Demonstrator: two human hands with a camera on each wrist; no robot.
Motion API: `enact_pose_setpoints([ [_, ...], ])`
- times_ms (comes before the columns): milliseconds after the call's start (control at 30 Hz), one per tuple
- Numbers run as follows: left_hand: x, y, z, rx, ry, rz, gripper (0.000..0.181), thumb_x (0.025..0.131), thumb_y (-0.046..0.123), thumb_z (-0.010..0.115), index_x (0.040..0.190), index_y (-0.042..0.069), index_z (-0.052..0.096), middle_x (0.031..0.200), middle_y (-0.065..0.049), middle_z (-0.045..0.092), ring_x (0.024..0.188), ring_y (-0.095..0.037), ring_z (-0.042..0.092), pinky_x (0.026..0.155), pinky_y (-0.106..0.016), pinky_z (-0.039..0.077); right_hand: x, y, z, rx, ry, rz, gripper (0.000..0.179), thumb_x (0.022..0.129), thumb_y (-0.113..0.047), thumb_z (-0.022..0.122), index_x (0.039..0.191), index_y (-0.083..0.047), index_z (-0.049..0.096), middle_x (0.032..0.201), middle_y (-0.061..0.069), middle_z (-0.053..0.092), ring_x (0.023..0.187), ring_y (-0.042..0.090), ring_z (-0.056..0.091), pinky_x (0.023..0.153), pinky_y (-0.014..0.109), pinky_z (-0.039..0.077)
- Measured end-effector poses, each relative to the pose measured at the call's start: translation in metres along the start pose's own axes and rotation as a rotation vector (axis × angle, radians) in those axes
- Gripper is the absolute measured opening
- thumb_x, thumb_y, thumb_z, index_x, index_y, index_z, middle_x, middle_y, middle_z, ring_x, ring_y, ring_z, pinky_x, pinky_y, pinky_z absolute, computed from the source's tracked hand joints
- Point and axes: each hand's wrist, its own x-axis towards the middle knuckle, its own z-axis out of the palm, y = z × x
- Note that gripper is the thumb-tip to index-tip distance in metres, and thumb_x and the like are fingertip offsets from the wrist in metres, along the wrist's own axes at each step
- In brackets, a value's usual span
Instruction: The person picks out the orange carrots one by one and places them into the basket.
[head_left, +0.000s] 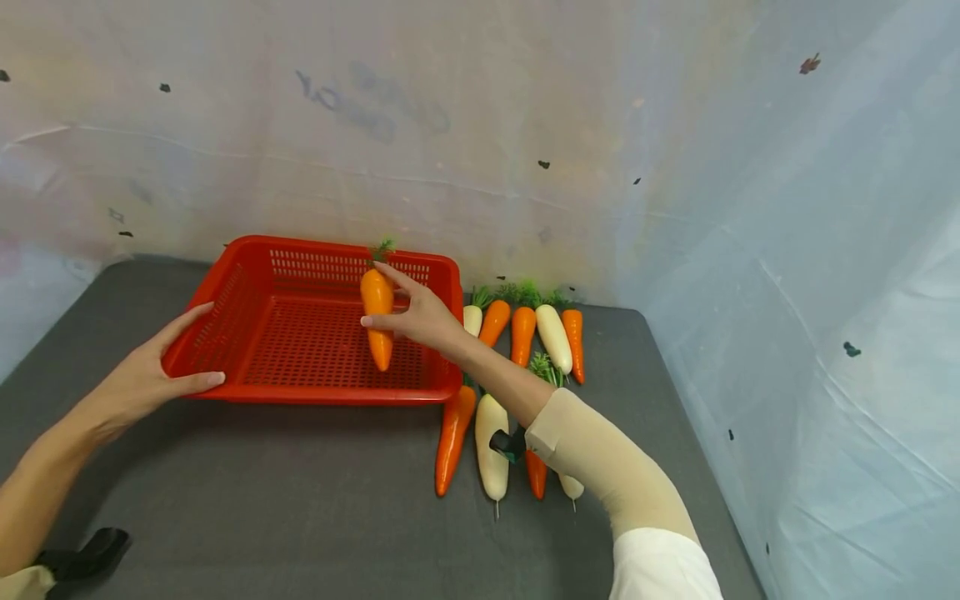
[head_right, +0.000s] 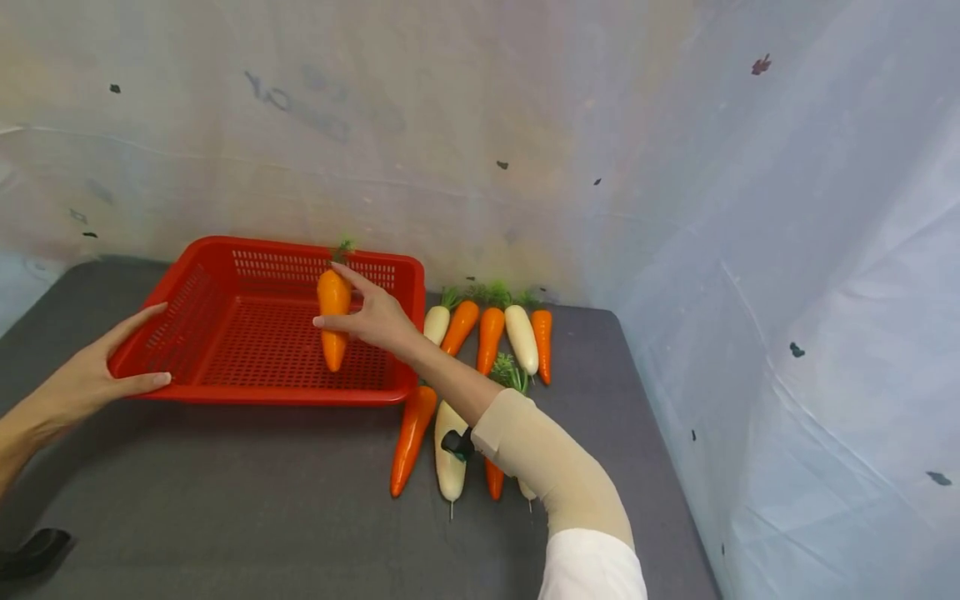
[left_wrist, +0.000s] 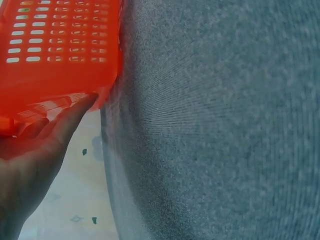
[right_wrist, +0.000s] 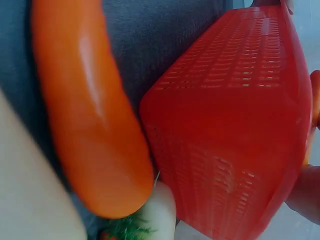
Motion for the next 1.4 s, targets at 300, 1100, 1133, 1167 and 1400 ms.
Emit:
enact_pose_setpoints([
  [300,-0.001,0.000,0.001,-0.005,0.005,0.006,0.098,0.091,0.025,0.073,0.159,0.038,0.004,0.150,-0.026,0.026,0.104,0.001,0.038,0.073,-0.017,0.040,0.018,-0.006,0.017,-0.033,0.004,0.026,0.084,0.085,-0.027,0.080,0.155,-0.033,0.034,0.134,0.010,0.052,0.090,0.016,0.065,0.078,0.041,0.057],
  [1100,0.002,-0.002,0.001,0.006,0.004,0.014,0.097,0.092,0.024,0.072,0.160,0.035,0.004,0.149,-0.027,0.026,0.101,0.004,0.039,0.072,-0.014,0.041,0.067,-0.016,0.081,-0.082,0.070,0.090,0.087,0.082,-0.021,0.083,0.154,-0.031,0.035,0.116,-0.002,0.059,0.090,0.009,0.058,0.068,0.021,0.051],
  [1133,0.002,-0.001,0.001,0.007,0.004,0.010,0.097,0.092,0.025,0.072,0.160,0.036,0.003,0.150,-0.027,0.026,0.101,0.004,0.039,0.072,-0.013,0.041,0.069,-0.017,0.084,-0.090,0.072,0.090,0.088,0.082,-0.021,0.084,0.154,-0.031,0.036,0.115,-0.002,0.059,0.090,0.009,0.057,0.068,0.021,0.050],
  [1167,0.002,-0.001,0.002,0.008,0.004,0.008,0.097,0.092,0.025,0.072,0.160,0.036,0.003,0.150,-0.028,0.025,0.101,0.004,0.038,0.072,-0.013,0.041,0.070,-0.017,0.087,-0.089,0.072,0.091,0.088,0.081,-0.020,0.084,0.154,-0.031,0.036,0.115,-0.003,0.059,0.090,0.009,0.057,0.068,0.021,0.050],
  [1400,0.000,-0.003,0.001,0.008,-0.002,0.022,0.098,0.092,0.022,0.071,0.160,0.037,0.002,0.148,-0.027,0.025,0.102,0.001,0.038,0.071,-0.015,0.041,0.080,-0.017,0.103,-0.153,0.076,0.109,0.090,0.078,-0.022,0.087,0.152,-0.035,0.038,0.117,-0.007,0.060,0.091,0.006,0.057,0.071,0.019,0.046],
])
